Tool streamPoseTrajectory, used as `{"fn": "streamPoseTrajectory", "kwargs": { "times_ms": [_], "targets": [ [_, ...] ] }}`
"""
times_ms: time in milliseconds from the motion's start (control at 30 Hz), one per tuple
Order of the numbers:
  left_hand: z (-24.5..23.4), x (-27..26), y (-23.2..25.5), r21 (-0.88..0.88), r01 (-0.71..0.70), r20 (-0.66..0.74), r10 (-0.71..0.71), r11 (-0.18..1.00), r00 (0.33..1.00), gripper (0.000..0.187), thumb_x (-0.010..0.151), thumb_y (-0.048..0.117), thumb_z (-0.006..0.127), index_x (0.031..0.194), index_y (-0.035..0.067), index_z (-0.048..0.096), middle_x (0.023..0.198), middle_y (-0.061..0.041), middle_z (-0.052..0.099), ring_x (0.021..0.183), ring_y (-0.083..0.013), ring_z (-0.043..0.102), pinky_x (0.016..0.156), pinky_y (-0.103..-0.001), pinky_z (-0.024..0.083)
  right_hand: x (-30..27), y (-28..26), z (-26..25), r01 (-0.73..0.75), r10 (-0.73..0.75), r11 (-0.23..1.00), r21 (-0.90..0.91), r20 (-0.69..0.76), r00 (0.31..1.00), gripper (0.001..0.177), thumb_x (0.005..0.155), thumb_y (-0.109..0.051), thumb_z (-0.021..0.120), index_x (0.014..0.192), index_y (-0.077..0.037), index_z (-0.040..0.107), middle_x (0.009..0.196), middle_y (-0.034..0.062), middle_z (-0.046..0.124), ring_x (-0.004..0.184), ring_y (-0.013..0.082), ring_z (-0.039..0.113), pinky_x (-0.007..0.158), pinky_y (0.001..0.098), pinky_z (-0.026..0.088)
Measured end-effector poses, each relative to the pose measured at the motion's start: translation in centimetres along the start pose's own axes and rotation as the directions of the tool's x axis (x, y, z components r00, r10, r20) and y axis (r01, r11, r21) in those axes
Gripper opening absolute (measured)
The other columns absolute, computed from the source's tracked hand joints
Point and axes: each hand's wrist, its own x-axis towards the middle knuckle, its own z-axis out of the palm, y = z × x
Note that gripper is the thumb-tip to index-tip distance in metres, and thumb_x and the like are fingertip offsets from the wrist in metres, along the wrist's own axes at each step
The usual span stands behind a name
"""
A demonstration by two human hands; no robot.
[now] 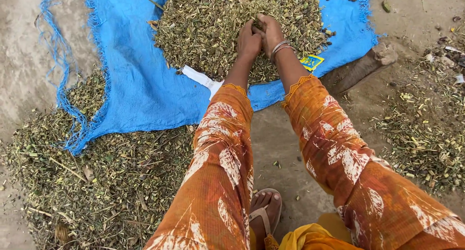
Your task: Manually sorting, cleaning, and removing debris from dried plant leaves and stems on the ground.
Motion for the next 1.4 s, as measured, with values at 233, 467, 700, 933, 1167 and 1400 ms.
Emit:
{"fn": "streamPoseTrajectory", "kwargs": {
  "times_ms": [233,467,700,933,1167,1400],
  "targets": [
    [-0.1,0.7,-0.8,0.074,-0.148,-0.232,0.162,0.986,0.959,0.076,0.088,0.016,0.060,0.158,0.026,0.031,0.165,-0.009,0.031,0.151,-0.0284,0.029,0.122,-0.051,0.025,-8.1,-5.5,6.9,0.065,-0.040,0.921,-0.383,0.074,0.996,0.065,0.092,-0.036,0.046,0.154,-0.016,0.042,0.165,0.0079,0.033,0.147,0.0286,0.039,0.115,0.0525,0.037],
    [-0.4,-4.8,4.9,-0.192,-0.062,-0.213,0.020,0.979,0.977,0.059,0.089,0.019,0.052,0.148,0.026,0.054,0.129,-0.010,0.072,0.111,-0.0270,0.072,0.100,-0.043,0.052,-8.7,-8.1,3.7,0.057,-0.055,0.886,-0.461,0.016,0.998,0.061,0.090,-0.041,0.046,0.146,-0.020,0.057,0.148,0.0048,0.053,0.133,0.0224,0.054,0.104,0.0473,0.050],
    [4.3,-5.0,9.9,-0.504,-0.366,-0.280,0.253,0.782,0.926,0.044,0.089,0.024,0.051,0.128,0.017,0.070,0.118,-0.009,0.074,0.100,-0.0205,0.072,0.092,-0.039,0.055,-11.9,-13.5,2.9,0.161,-0.185,0.887,-0.432,-0.015,0.983,0.056,0.086,-0.034,0.051,0.139,-0.023,0.065,0.124,0.0010,0.068,0.115,0.0166,0.066,0.088,0.0417,0.057],
    [8.5,-7.6,14.2,-0.673,-0.335,-0.159,0.314,0.659,0.936,0.042,0.092,0.027,0.052,0.128,0.016,0.069,0.117,-0.008,0.073,0.102,-0.0211,0.069,0.085,-0.042,0.058,-15.3,-19.1,-0.9,0.292,-0.330,0.852,-0.434,-0.013,0.944,0.048,0.088,-0.029,0.057,0.134,-0.022,0.065,0.127,-0.0008,0.065,0.117,0.0164,0.067,0.086,0.0405,0.063],
    [14.4,-11.2,18.7,-0.600,-0.429,-0.122,0.453,0.675,0.883,0.044,0.092,0.030,0.051,0.129,0.016,0.070,0.116,-0.009,0.075,0.109,-0.0234,0.069,0.096,-0.041,0.050,-20.6,-25.3,-5.7,0.349,-0.427,0.805,-0.479,-0.061,0.902,0.044,0.087,-0.027,0.060,0.130,-0.019,0.067,0.123,-0.0005,0.067,0.116,0.0164,0.071,0.083,0.0407,0.066],
    [20.6,-16.4,22.4,-0.586,-0.476,-0.048,0.558,0.656,0.828,0.044,0.091,0.029,0.050,0.127,0.017,0.071,0.112,-0.011,0.078,0.106,-0.0262,0.071,0.095,-0.041,0.053,-28.2,-29.5,-12.5,0.348,-0.464,0.808,-0.475,-0.150,0.873,0.039,0.090,-0.028,0.058,0.126,-0.017,0.069,0.120,-0.0009,0.067,0.111,0.0129,0.071,0.085,0.0393,0.065]
  ]
}}
